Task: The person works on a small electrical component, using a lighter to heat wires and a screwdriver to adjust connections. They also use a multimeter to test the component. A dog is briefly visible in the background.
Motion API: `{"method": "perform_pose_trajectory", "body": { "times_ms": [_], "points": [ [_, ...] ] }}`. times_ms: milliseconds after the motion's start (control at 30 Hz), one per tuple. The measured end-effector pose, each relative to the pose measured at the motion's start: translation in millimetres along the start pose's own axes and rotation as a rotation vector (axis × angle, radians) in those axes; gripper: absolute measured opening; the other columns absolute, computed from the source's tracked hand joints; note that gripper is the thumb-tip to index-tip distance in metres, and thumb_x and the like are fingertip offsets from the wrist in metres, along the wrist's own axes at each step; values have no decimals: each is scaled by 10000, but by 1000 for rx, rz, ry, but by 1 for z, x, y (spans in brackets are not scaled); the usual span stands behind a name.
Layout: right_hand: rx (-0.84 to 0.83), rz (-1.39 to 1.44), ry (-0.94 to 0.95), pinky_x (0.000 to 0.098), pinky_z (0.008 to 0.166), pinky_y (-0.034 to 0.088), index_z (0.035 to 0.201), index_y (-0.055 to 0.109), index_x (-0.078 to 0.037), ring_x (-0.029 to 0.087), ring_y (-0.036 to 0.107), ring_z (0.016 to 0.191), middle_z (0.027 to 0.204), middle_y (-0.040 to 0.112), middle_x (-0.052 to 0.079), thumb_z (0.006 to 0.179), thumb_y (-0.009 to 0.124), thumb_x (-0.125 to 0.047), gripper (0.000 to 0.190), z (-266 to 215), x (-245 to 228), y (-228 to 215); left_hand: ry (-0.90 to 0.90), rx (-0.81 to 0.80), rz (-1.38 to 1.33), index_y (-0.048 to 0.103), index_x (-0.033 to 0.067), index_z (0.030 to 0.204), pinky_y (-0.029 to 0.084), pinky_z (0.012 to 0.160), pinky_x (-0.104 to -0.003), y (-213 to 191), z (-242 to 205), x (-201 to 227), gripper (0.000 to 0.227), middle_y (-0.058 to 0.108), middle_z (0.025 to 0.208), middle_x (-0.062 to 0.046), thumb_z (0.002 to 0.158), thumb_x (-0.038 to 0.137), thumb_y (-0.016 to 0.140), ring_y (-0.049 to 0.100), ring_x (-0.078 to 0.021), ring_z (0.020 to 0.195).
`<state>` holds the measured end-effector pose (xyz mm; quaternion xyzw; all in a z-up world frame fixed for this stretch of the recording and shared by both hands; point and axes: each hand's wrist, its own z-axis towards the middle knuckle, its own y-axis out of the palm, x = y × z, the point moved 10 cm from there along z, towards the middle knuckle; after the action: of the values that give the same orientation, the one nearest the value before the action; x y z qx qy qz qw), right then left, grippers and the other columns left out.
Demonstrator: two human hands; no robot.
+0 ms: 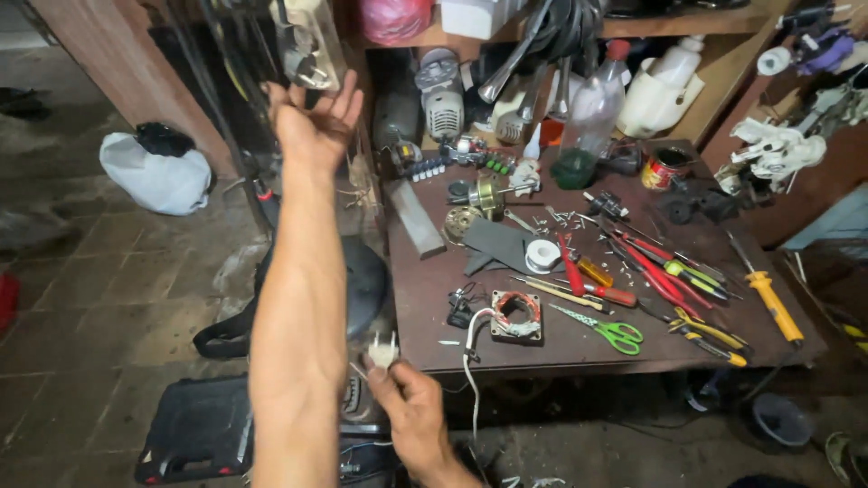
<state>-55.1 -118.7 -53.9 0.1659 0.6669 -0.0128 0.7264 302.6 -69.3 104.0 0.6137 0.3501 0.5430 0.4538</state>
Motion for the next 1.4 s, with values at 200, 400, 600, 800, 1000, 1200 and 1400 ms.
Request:
{"method": "perform_pose_trajectory", "body": {
  "times_ms": [200,400,600,800,1000,1200,1400],
  "points": [
    [-106,118,-189,265,633,461,968,648,-79,114,554,664,707,580,9,1047,488,-243,243,59,-100,35,-75,-87,173,638,23,1142,565,715,-406,-1,-31,21,456,701,1047,-188,815,336,696,712,-398,924],
    [80,465,-92,238,474,536,1064,656,51,90,566,534,726,633,89,880,708,-170,292,145,-132,83,4,-298,319,645,31,1199,581,703,-354,29,-106,46,428,714,1081,-213,899,337,650,709,-337,887],
    [162,464,-87,273,457,508,915,665,9,117,566,548,684,649,106,832,736,-162,203,164,-152,105,-234,-447,468,605,17,1319,255,291,-245,43,-144,35,700,653,761,-96,868,551,555,471,-141,418],
    [168,475,-57,262,456,514,902,665,17,121,574,534,682,649,112,849,734,-169,205,167,-152,109,-134,-422,505,638,51,1287,255,270,-175,39,-142,48,626,685,846,-55,869,515,594,463,-92,398],
    [199,489,-29,248,455,521,886,666,25,127,583,517,680,649,119,868,732,-178,214,163,-151,121,-40,-213,600,689,123,1174,163,276,-86,12,-126,64,571,468,597,59,790,544,655,320,46,398],
    [213,512,5,235,454,528,870,666,34,133,593,500,679,650,126,887,730,-186,230,159,-151,133,0,-345,525,633,16,1244,218,304,-81,43,-154,62,549,548,716,14,868,417,661,359,22,452],
    [202,536,38,222,453,535,854,667,43,138,602,483,677,650,134,907,727,-195,250,158,-150,140,111,-240,464,661,79,954,331,367,-103,23,-139,80,296,522,636,37,905,370,680,421,6,437]
  ]
}}
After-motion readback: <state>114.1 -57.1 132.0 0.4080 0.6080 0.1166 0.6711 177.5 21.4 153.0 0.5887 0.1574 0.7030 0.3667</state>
